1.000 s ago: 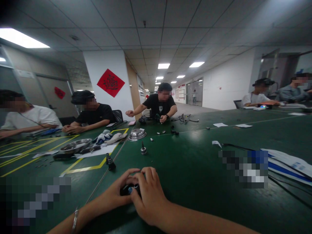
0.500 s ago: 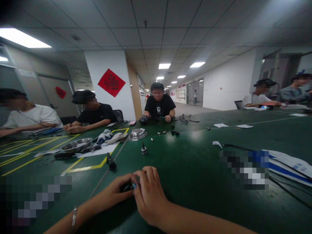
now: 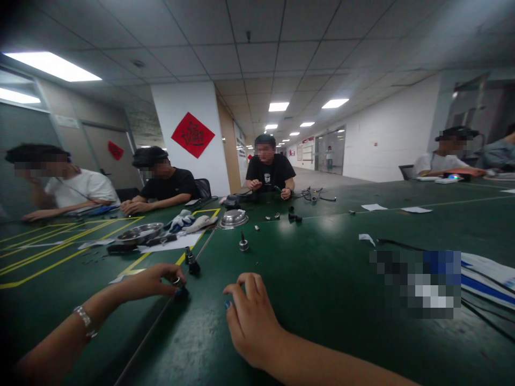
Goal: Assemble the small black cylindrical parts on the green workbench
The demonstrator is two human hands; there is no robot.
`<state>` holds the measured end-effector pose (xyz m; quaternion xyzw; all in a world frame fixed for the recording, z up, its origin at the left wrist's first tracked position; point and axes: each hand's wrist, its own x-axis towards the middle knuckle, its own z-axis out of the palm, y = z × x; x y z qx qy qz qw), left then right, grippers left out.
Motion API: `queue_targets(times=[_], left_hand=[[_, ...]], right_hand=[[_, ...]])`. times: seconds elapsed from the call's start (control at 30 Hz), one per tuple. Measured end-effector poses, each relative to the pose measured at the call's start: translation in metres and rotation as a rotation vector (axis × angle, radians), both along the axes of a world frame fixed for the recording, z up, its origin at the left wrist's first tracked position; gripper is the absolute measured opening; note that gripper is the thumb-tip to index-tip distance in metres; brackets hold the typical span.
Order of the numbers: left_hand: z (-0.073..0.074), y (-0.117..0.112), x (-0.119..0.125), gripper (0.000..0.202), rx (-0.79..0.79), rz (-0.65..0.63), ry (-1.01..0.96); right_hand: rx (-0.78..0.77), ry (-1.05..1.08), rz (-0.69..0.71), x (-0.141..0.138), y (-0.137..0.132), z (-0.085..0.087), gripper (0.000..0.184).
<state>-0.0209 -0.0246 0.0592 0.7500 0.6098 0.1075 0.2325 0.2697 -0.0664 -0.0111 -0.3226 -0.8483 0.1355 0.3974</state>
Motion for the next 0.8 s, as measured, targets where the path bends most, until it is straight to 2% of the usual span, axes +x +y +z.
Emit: queue_targets(times=[0.2,0.37,0.5,0.6,0.67,0.73,0.8], left_hand=[[-0.011,0.014,-0.028,0.024,0.188,0.211,0.176],[-0.019,0.015,-0.027,0.026,0.261,0.381,0.255],[-0.024,0.013,-0.024,0.039,0.321,0.443,0.363],[-0.029,0.013,-0.018,0.057,0.532,0.453,0.495],[-0.034,0.013,-0.01,0.058,0.699,0.42,0.565],[-0.04,0.013,0.0,0.052,0.819,0.322,0.606],[-0.046,0.014,0.009,0.047,0.868,0.2,0.619]], right_hand=[[0.018,-0.006,0.003,0.0,0.0,0.0,0.03],[0.013,-0.012,0.01,-0.001,0.0,0.0,0.028],[0.005,-0.01,0.015,-0.001,-0.001,0.001,0.027],[0.001,-0.016,0.013,0.0,-0.001,0.002,0.027],[-0.002,-0.023,0.012,0.0,-0.001,0.002,0.027],[-0.003,-0.023,0.01,0.0,-0.001,0.002,0.027],[0.002,-0.017,0.01,0.0,-0.001,0.001,0.027]])
